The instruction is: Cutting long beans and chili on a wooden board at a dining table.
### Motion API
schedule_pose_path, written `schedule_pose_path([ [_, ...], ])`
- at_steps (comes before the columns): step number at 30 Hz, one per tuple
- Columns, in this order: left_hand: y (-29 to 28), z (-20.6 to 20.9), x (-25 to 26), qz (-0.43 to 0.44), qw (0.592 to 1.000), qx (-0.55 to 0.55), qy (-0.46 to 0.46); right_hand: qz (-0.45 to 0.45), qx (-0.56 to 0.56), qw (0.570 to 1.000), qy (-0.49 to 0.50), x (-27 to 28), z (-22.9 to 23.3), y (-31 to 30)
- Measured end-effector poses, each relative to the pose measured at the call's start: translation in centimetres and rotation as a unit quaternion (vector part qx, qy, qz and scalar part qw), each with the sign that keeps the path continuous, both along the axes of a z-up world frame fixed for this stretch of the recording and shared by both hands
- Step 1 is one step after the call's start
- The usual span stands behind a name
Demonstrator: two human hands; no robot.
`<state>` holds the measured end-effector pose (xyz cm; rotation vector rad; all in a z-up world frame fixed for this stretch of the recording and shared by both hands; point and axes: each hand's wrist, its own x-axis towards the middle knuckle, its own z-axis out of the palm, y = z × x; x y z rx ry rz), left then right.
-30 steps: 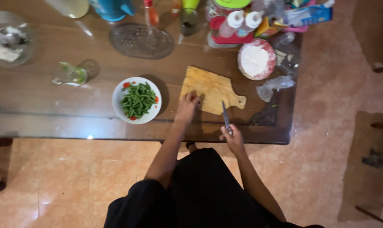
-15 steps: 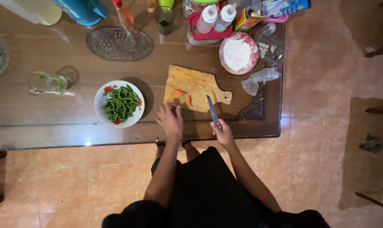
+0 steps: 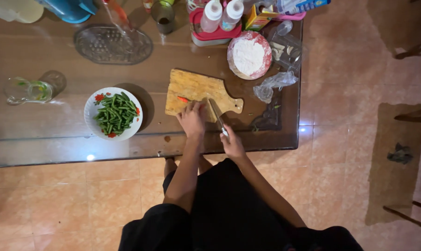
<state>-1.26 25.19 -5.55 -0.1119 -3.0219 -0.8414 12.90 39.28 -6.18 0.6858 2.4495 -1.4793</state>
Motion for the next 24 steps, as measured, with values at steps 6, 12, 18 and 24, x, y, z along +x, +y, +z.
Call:
schedule_pose_path([
  [6,0.9,1.2,-0.4,0.008,0.998,0.044,-0.051,0.06,0.047,0.978,0.195,0.0,-0.2,-1.5],
  [12,0.4,0.2,0.2,-0.007,1.0,0.016,-0.011,0.061,0.037,0.987,0.145,0.0,0.5,-2.1],
  [18,0.8,0.4,-0.4,-0.002,1.0,0.015,0.002,0.076,0.032,0.981,0.175,-1.1,1.4,-2.1],
  [24,1.0,0.3,0.0,-0.013,0.999,-0.017,0.039,0.079,0.033,0.982,0.166,-1.5,2.1,-2.3],
])
